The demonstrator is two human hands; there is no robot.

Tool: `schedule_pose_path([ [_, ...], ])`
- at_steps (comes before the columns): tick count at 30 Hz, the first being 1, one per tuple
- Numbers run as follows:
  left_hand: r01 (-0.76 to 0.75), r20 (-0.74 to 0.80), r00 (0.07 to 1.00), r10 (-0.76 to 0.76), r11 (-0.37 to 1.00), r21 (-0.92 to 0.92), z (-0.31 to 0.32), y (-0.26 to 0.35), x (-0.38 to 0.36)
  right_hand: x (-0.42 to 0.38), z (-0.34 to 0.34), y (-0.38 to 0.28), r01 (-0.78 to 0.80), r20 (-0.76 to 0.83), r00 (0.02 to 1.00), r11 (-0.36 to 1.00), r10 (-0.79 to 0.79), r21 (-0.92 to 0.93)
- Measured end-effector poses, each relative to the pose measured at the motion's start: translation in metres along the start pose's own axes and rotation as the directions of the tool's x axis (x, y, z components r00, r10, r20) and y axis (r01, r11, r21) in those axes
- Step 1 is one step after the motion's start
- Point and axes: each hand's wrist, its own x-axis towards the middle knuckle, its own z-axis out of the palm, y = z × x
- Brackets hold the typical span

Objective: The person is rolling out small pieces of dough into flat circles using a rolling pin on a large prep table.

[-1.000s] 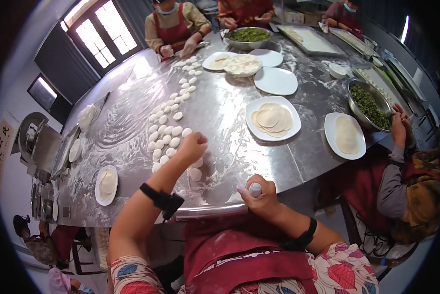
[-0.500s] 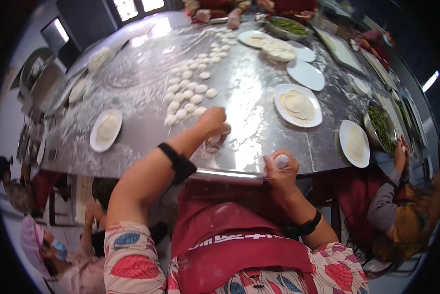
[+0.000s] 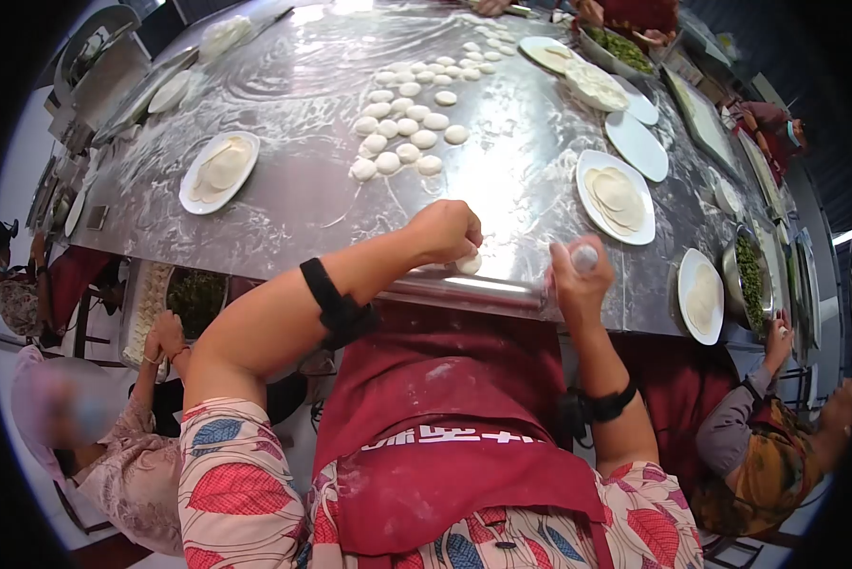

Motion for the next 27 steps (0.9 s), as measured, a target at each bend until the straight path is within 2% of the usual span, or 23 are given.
schedule_pose_path([
  [2,-0.026,0.045,0.999,0.025,1.0,0.01,0.005,0.0,0.005,0.024,0.011,0.004,0.01,-0.021,1.0,1.0,-0.01,-0.013],
  [5,0.004,-0.006,1.0,-0.003,0.996,0.085,0.008,0.0,0.013,0.045,0.02,0.014,0.008,0.025,1.0,0.998,-0.01,0.064],
  [8,0.045,-0.015,0.999,-0.045,0.997,0.055,0.004,-0.007,0.009,0.026,0.003,0.029,0.12,-0.047,0.99,0.977,-0.13,-0.178],
  [9,0.064,-0.061,0.996,-0.065,0.998,-0.024,0.007,-0.013,0.004,0.007,0.003,0.0,0.001,-0.044,0.999,0.998,-0.003,-0.06],
  [10,0.063,-0.064,0.996,-0.066,0.996,-0.058,0.005,-0.014,0.002,-0.005,-0.002,-0.001,0.039,-0.024,0.999,0.999,-0.039,0.005],
  [12,0.074,-0.032,0.996,-0.079,0.988,-0.135,0.011,-0.012,-0.007,-0.004,0.0,-0.001,0.044,-0.039,0.998,0.999,-0.044,-0.008],
  [14,0.055,-0.015,0.998,-0.056,0.998,-0.037,0.013,0.0,-0.004,0.022,0.011,0.011,0.059,-0.081,0.995,0.994,-0.066,-0.087],
  [16,0.014,-0.081,0.997,-0.013,1.0,0.005,0.017,0.003,0.007,0.041,0.021,0.017,0.07,-0.048,0.996,0.998,-0.07,0.0],
  [17,0.012,0.02,1.0,-0.011,1.0,-0.024,0.015,0.002,0.012,0.04,0.019,0.014,0.069,-0.051,0.996,0.997,-0.071,-0.035],
  [20,-0.036,0.094,0.995,0.037,0.999,-0.012,0.006,0.0,0.005,0.011,0.003,0.008,0.081,-0.07,0.993,0.978,-0.096,-0.193],
  [21,-0.062,0.047,0.997,0.06,0.998,0.031,0.008,-0.006,0.003,-0.006,0.0,-0.009,0.007,-0.054,0.998,0.997,-0.011,-0.08],
  [22,-0.069,0.033,0.997,0.068,0.997,0.024,0.006,-0.008,0.003,-0.015,-0.002,-0.004,0.051,-0.032,0.998,0.996,-0.049,0.07],
  [24,-0.081,0.05,0.995,0.08,0.997,0.012,0.01,-0.008,-0.003,-0.006,0.0,-0.001,0.069,-0.067,0.995,0.995,-0.073,-0.07],
  [26,-0.085,0.056,0.995,0.081,0.993,0.087,0.009,0.004,-0.001,0.023,0.013,0.004,0.043,-0.052,0.998,0.998,-0.045,-0.045],
  [27,-0.081,0.033,0.996,0.078,0.99,0.119,0.009,0.007,0.004,0.036,0.021,0.006,0.091,-0.07,0.993,0.995,-0.094,-0.043],
])
